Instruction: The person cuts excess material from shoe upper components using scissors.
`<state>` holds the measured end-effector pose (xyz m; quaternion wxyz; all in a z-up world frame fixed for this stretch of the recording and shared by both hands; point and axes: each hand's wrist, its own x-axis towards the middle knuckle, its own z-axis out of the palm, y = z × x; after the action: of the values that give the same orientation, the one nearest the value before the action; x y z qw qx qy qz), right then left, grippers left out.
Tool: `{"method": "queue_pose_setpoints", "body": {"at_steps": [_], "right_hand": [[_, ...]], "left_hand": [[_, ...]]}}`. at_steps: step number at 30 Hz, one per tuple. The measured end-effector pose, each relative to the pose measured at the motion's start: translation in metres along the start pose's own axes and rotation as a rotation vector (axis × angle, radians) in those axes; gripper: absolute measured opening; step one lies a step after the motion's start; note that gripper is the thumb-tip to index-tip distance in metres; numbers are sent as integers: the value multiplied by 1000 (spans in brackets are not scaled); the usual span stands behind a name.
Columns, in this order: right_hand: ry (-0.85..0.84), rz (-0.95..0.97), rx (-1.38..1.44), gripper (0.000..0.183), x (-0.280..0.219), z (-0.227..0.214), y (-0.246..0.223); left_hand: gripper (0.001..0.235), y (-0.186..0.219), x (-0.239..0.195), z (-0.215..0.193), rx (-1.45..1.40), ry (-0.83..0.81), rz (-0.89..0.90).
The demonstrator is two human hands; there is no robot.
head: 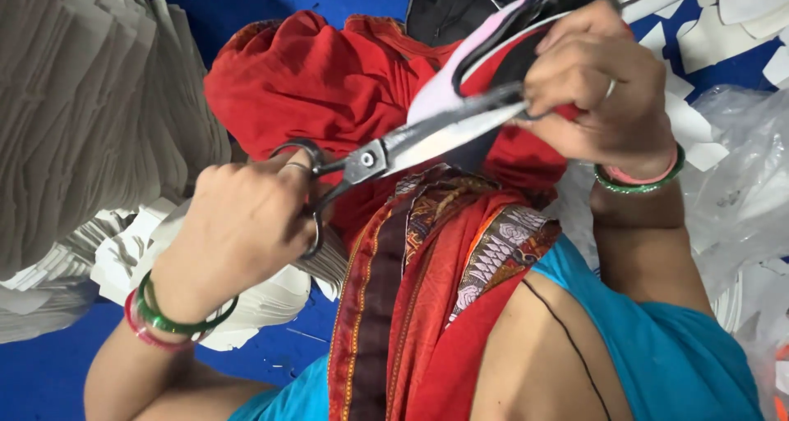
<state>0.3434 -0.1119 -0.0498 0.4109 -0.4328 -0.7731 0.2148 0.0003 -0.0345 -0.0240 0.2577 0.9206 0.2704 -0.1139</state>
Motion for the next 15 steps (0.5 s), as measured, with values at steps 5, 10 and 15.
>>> {"method": "queue_pose_setpoints", "body": {"at_steps": [5, 10, 15], "right_hand": [[96, -108, -468, 39, -10, 6, -2], [195, -200, -720, 37, 0, 11, -12], [301, -117, -655, 31, 18, 53, -18]], "left_hand": [[41, 9, 4, 6, 79, -58, -172], [40, 8, 19, 29, -129, 261, -135], [69, 24, 79, 63, -904, 575, -82]]}}
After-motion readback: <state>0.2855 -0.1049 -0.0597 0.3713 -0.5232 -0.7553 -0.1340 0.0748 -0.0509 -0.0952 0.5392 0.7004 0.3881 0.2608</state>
